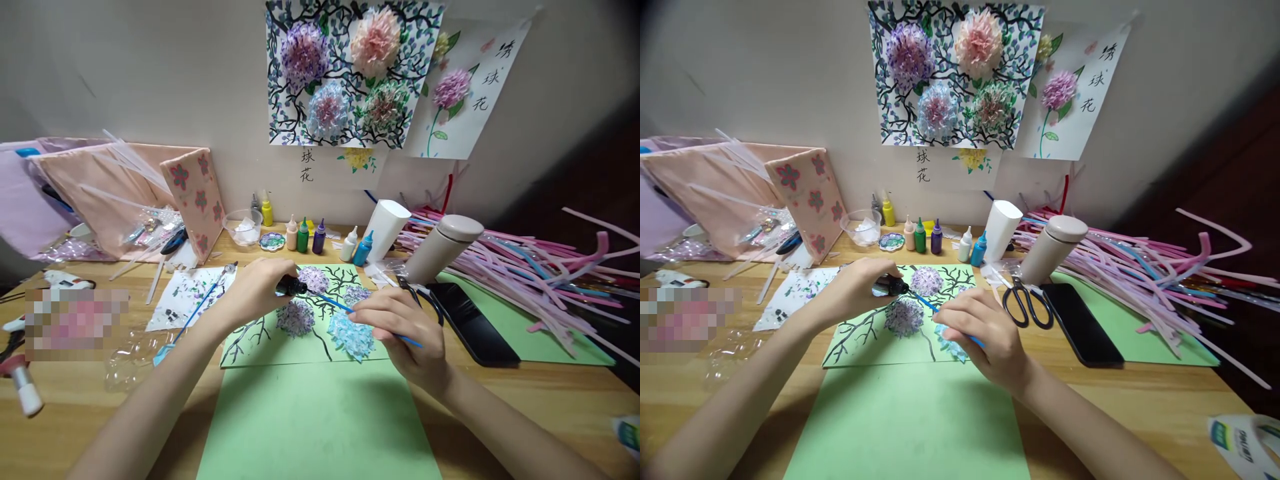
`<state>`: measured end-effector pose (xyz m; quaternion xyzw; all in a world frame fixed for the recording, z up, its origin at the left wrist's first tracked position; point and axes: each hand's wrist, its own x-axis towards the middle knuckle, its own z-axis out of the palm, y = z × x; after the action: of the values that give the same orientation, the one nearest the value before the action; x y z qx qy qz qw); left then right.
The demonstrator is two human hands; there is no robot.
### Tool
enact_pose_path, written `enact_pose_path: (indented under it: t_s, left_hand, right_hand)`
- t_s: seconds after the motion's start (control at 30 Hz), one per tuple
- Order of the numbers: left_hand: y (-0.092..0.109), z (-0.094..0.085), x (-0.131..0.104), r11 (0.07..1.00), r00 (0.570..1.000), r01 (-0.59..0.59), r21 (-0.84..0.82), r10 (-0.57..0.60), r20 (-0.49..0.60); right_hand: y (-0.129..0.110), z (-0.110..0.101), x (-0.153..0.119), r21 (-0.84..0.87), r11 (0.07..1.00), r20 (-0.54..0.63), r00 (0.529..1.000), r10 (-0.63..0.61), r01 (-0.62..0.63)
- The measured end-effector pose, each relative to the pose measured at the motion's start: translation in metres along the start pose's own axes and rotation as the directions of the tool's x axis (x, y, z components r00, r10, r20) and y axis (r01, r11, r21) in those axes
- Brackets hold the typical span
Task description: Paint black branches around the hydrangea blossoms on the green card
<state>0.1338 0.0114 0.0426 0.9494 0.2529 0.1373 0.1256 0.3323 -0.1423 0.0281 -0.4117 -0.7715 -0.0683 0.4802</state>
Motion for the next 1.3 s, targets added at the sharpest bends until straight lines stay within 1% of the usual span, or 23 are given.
enact_pose_path:
  t_s: [0.1, 0.27, 0.43, 0.47, 0.5, 0.57, 0.63, 0.67, 0.7, 0.8, 0.83, 0.9, 1.0, 1.07, 1.13, 1.2, 1.3]
  left_hand:
    - [0.001, 0.000, -0.001, 1.000, 1.000, 0.012, 0.017, -0.012, 0.001]
    - [0.002, 0.001, -0.001, 0.999, 1.000, 0.012, 0.036, -0.012, 0.005]
    - [0.001, 0.002, 0.000, 0.998, 1.000, -0.001, 0.060, 0.000, 0.024]
    - [0.000, 0.001, 0.000, 0.998, 1.000, -0.004, 0.061, 0.002, 0.027]
    - [-0.001, 0.000, 0.000, 0.998, 1.000, -0.009, 0.059, 0.008, 0.030]
    - [-0.004, -0.005, 0.000, 0.998, 1.000, -0.018, 0.052, 0.017, 0.021]
    - [-0.010, -0.013, -0.001, 0.999, 1.000, -0.022, 0.042, 0.022, -0.015]
    - [-0.012, -0.018, -0.002, 0.999, 0.999, -0.007, 0.041, 0.009, -0.045]
    - [-0.015, -0.024, -0.004, 0.999, 0.997, 0.004, 0.046, -0.001, -0.077]
    - [-0.022, -0.045, -0.010, 0.998, 0.987, 0.030, 0.055, -0.021, -0.160]
    - [-0.024, -0.052, -0.013, 0.996, 0.978, 0.054, 0.067, -0.040, -0.207]
    - [-0.026, -0.065, -0.020, 0.993, 0.962, 0.088, 0.079, -0.064, -0.264]
    - [-0.027, -0.077, -0.030, 0.979, 0.921, 0.163, 0.124, -0.105, -0.376]
    - [-0.027, -0.081, -0.034, 0.973, 0.901, 0.196, 0.120, -0.131, -0.414]
    - [-0.026, -0.082, -0.035, 0.969, 0.893, 0.223, 0.104, -0.160, -0.421]
    - [-0.025, -0.082, -0.035, 0.971, 0.895, 0.223, 0.090, -0.167, -0.415]
    - [-0.027, -0.078, -0.032, 0.978, 0.908, 0.186, 0.094, -0.135, -0.397]
  right_hand:
    - [0.000, -0.001, 0.000, -0.006, 1.000, -0.003, 1.000, -0.003, 0.003]
    - [-0.001, -0.002, 0.002, -0.019, 1.000, 0.031, 1.000, 0.002, -0.001]
    - [-0.004, -0.001, 0.004, -0.043, 0.998, 0.093, 0.994, -0.052, 0.056]
    - [-0.005, -0.002, 0.003, -0.039, 0.998, 0.080, 0.995, -0.054, 0.057]
    - [-0.005, -0.002, 0.001, -0.038, 0.998, 0.042, 0.998, -0.055, 0.056]
    - [-0.006, -0.004, -0.003, -0.044, 0.998, -0.085, 0.995, -0.058, 0.054]
    - [-0.005, -0.005, -0.006, -0.037, 0.999, -0.182, 0.982, -0.046, 0.040]
    - [-0.004, -0.005, -0.007, -0.019, 1.000, -0.191, 0.981, -0.023, 0.020]
    - [-0.003, -0.004, -0.007, 0.009, 1.000, -0.172, 0.985, 0.011, -0.009]
    - [0.003, 0.004, -0.006, 0.096, 0.991, -0.054, 0.993, 0.100, -0.095]
    - [0.005, 0.007, -0.006, 0.118, 0.987, -0.029, 0.993, 0.116, -0.112]
    - [0.008, 0.014, -0.007, 0.149, 0.979, 0.003, 0.991, 0.137, -0.136]
    - [0.010, 0.021, -0.009, 0.149, 0.976, 0.035, 0.987, 0.155, -0.158]
    - [0.010, 0.023, -0.011, 0.137, 0.977, 0.058, 0.986, 0.155, -0.162]
    - [0.010, 0.025, -0.012, 0.125, 0.979, 0.084, 0.985, 0.150, -0.159]
    - [0.009, 0.025, -0.013, 0.114, 0.982, 0.104, 0.985, 0.137, -0.149]
    - [0.010, 0.026, -0.013, 0.103, 0.986, 0.112, 0.986, 0.122, -0.134]
